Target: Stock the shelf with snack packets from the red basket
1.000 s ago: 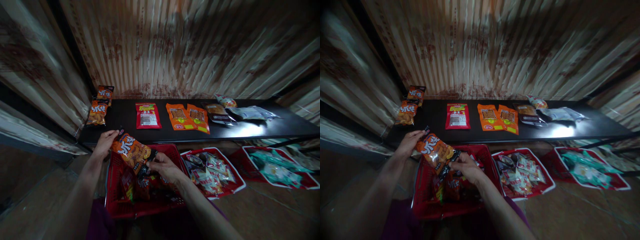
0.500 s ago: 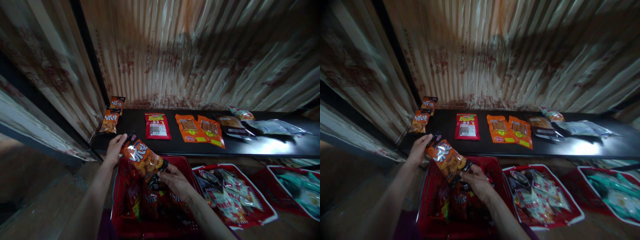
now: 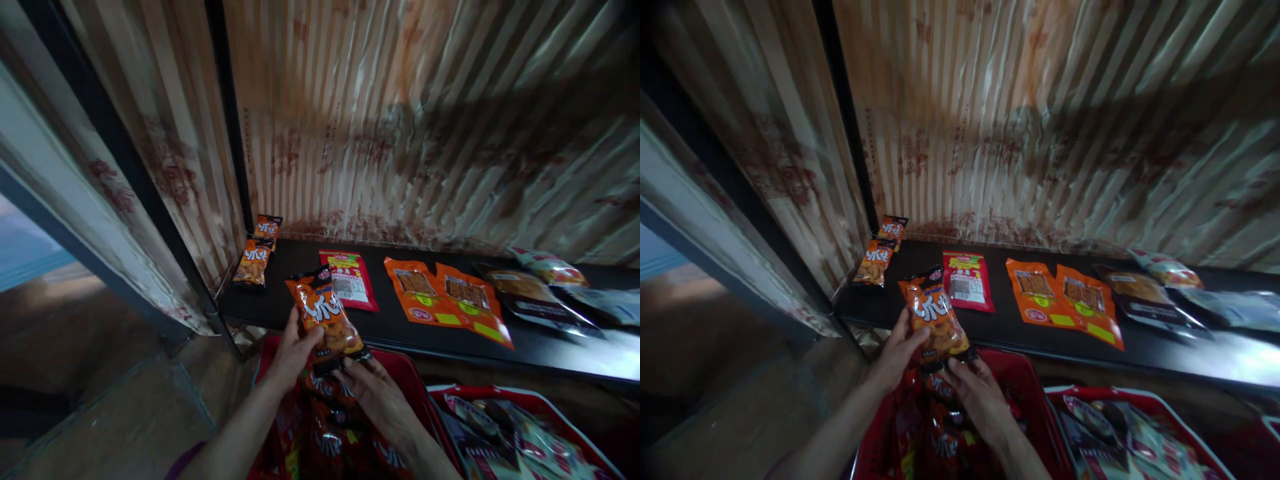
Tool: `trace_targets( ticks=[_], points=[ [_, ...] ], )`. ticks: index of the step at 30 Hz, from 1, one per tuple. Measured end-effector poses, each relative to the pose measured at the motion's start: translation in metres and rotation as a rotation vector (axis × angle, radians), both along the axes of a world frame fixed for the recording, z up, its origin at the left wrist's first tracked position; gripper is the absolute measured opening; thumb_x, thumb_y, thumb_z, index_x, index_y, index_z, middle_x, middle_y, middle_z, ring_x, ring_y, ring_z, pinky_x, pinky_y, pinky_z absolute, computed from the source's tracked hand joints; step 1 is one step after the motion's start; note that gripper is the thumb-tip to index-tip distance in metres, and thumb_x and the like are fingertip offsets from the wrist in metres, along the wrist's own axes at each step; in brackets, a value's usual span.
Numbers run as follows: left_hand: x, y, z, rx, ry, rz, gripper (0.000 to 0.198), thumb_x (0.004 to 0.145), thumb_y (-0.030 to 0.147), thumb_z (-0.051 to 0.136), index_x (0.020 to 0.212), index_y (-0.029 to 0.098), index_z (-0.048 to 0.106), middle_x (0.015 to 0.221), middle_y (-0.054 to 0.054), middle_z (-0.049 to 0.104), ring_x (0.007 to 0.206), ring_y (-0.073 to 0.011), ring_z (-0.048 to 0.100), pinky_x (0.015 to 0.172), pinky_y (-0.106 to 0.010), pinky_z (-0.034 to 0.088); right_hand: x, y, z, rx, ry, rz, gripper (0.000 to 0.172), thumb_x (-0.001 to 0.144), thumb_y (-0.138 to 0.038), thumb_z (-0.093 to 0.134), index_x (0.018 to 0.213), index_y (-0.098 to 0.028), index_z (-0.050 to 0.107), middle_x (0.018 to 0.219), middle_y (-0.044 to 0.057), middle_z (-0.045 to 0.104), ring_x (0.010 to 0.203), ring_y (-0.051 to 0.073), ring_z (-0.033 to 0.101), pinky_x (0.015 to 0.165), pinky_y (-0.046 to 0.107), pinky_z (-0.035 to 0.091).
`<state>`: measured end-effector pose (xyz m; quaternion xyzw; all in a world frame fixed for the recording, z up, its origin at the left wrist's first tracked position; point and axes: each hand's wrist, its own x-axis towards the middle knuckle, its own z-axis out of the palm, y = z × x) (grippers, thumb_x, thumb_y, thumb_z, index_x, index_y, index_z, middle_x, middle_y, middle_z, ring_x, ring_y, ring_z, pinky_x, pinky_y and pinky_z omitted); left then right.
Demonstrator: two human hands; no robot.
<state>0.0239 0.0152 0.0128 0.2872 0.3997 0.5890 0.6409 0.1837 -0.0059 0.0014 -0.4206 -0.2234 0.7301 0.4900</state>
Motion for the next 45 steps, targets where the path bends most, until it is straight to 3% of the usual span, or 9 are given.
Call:
trace_targets(
  ticks=[4,8,11,15,21,28,35,40,45],
  points=[
    [-0.040,0.014,0.018,0.138,0.070,0.033,0.074,0.069,0.030,0.073,0.136,0.025,0.042,0.134,-0.007,0.053,0.123,-0.0253,0.049,0.101,-0.034,0.041,-0.020,0.012,0.022,0.152,-0.134,0.120,0.046,0.066,-0.037,0.078,0.109,-0.027,0.064,0.110,0.004,0.069,0.100,0.022,0.063,0.094,0.039,0.046],
    [-0.079,0.027,0.026,0.215,0.201,0.064,0.072,0.072,0.036,0.069,0.137,0.022,0.041,0.131,-0.009,0.055,0.118,-0.0256,0.053,0.100,-0.038,0.042,-0.068,0.040,0.041,0.272,-0.295,0.182,0.063,0.065,-0.037,0.078,0.122,-0.025,0.055,0.106,0.005,0.070,0.101,0.024,0.063,0.096,0.041,0.044],
    [-0.098,0.034,0.019,0.220,0.438,0.171,0.064,0.077,0.039,0.062,0.135,0.020,0.043,0.131,-0.009,0.055,0.120,-0.0239,0.052,0.102,-0.039,0.039,-0.110,0.062,0.034,0.384,-0.311,0.134,0.060,0.061,-0.038,0.078,0.116,-0.021,0.059,0.111,0.006,0.068,0.104,0.025,0.062,0.096,0.040,0.043],
    [-0.116,0.039,0.005,0.206,0.852,0.401,0.054,0.084,0.037,0.051,0.133,0.015,0.045,0.136,-0.011,0.050,0.126,-0.0219,0.045,0.107,-0.040,0.032,-0.156,0.085,0.013,0.405,-0.308,0.057,0.054,0.063,-0.035,0.075,0.112,-0.020,0.059,0.108,0.005,0.069,0.101,0.024,0.063,0.095,0.040,0.045],
    [-0.134,0.042,-0.014,0.279,1.117,0.498,0.052,0.088,0.031,0.043,0.137,0.014,0.039,0.140,-0.012,0.045,0.129,-0.0196,0.041,0.108,-0.039,0.033,-0.198,0.101,-0.002,0.451,-0.295,-0.014,0.050,0.066,-0.032,0.069,0.112,-0.020,0.056,0.108,0.005,0.068,0.100,0.021,0.063,0.093,0.036,0.047],
    [-0.143,0.047,-0.035,0.300,1.166,0.549,0.047,0.089,0.026,0.040,0.133,0.012,0.044,0.137,-0.014,0.048,0.130,-0.0206,0.040,0.108,-0.039,0.033,-0.206,0.105,-0.019,0.619,-0.544,0.063,0.040,0.075,-0.031,0.058,0.113,-0.021,0.054,0.107,0.004,0.068,0.095,0.019,0.065,0.088,0.033,0.049],
    [-0.144,0.051,-0.055,0.291,1.186,0.574,0.047,0.088,0.023,0.038,0.134,0.014,0.044,0.141,-0.013,0.044,0.138,-0.0226,0.025,0.112,-0.044,0.026,-0.201,0.105,-0.018,0.689,-1.075,0.064,0.032,0.076,-0.031,0.058,0.106,-0.018,0.061,0.098,0.008,0.067,0.089,0.021,0.064,0.080,0.032,0.050],
    [-0.137,0.049,-0.066,0.251,1.208,0.569,0.051,0.086,0.022,0.041,0.136,0.015,0.040,0.144,-0.014,0.038,0.137,-0.0251,0.026,0.111,-0.047,0.027,-0.196,0.107,-0.020,0.749,-1.134,0.074,0.045,0.076,-0.027,0.057,0.120,-0.018,0.054,0.109,0.009,0.064,0.099,0.022,0.061,0.088,0.035,0.047],
    [-0.133,0.047,-0.067,0.222,1.228,0.569,0.054,0.086,0.022,0.043,0.138,0.013,0.035,0.145,-0.018,0.037,0.136,-0.0272,0.029,0.109,-0.048,0.029,-0.195,0.106,-0.018,0.784,-1.184,0.057,0.053,0.077,-0.026,0.054,0.129,-0.019,0.047,0.118,0.010,0.060,0.106,0.022,0.058,0.092,0.035,0.045]
  ],
)
